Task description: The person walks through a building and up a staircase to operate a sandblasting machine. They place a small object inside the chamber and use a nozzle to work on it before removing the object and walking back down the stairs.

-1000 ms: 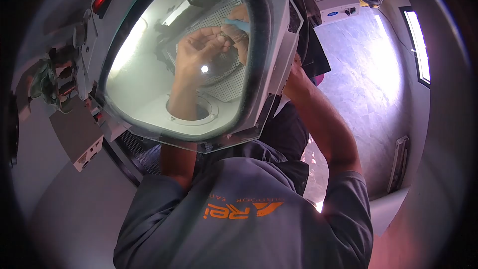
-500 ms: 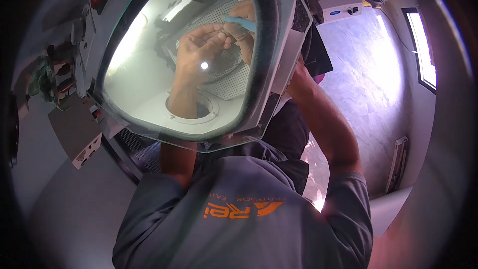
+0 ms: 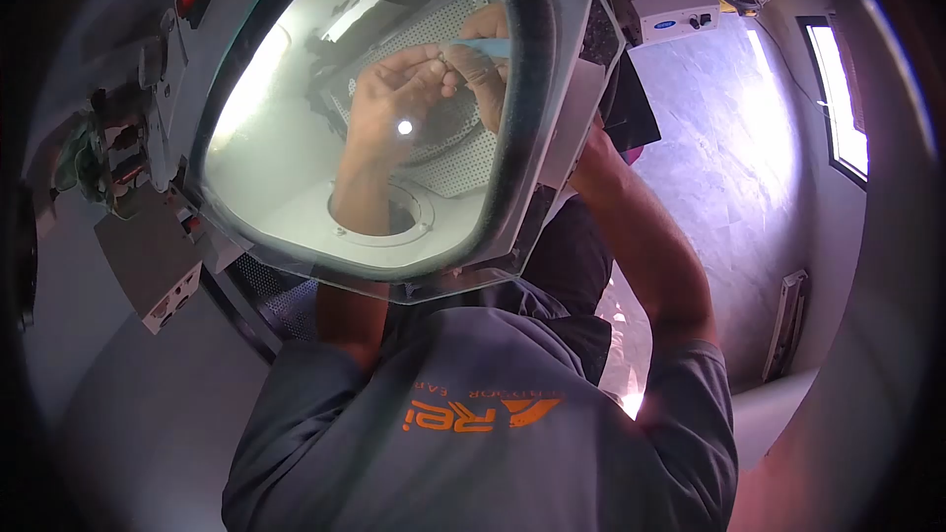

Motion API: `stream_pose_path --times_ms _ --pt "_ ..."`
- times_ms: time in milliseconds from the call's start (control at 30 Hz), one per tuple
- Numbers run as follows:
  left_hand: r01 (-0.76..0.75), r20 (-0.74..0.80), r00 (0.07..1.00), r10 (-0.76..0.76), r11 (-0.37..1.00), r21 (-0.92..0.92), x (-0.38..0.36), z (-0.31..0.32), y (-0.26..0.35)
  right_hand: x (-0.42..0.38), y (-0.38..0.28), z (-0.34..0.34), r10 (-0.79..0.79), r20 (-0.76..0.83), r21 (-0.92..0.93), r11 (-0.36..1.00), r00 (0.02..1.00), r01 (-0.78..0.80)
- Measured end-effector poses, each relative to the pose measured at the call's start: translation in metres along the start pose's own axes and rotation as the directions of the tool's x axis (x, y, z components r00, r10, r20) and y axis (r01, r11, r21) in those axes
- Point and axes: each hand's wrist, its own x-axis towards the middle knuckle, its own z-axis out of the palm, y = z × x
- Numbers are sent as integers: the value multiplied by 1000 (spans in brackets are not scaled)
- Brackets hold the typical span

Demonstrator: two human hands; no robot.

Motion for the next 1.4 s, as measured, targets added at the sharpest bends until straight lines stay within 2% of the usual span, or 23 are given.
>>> stream_pose_path --times_ms 167,200,300,433,633,800,900,1000,1100,1133,1200,1267,1400 --pt "-1 -21 1000 1 1000 -9 3 3 5 2 -9 0 55 -9 -39 998 998 -55" --pt "49 -79 996 -42 994 95 -1 4 9 2 -9 0 61 -9 -42 997 998 -61" --pt "30 -97 995 -17 991 131 -1 6 9 3 -8 -1 16 5 -83 996 1000 -16" --pt "-15 -43 999 22 984 176 3 -3 3 4 -9 0 -10 2 -83 997 1000 10" --pt "-15 -79 996 31 981 193 1 2 8 3 -11 0 54 -32 -96 994 998 -57" --pt "-8 -76 997 23 982 188 3 -1 5 5 -9 0 -26 -19 -71 997 999 25" --pt "-6 -74 997 23 975 223 1 2 10 5 -12 2 -5 -45 -40 999 999 3" --pt "-13 -91 995 36 972 236 1 1 8 6 -14 0 -53 -1 -148 988 999 52" --pt "-25 -116 991 60 959 283 -2 4 12 4 2 1 -102 -49 -101 990 994 97" --pt "-34 -120 990 69 962 271 -3 6 14 3 6 0 -117 -34 -151 982 993 111" --pt "-64 -154 980 129 928 367 -4 8 12 3 12 -4 -143 -2 -253 958 990 138" --pt "-97 -173 965 197 881 463 -3 8 9 2 8 -5 -125 20 -245 961 992 126" --pt "-142 -161 962 222 906 400 -8 14 11 0 5 -3 -45 -2 -160 986 999 44"
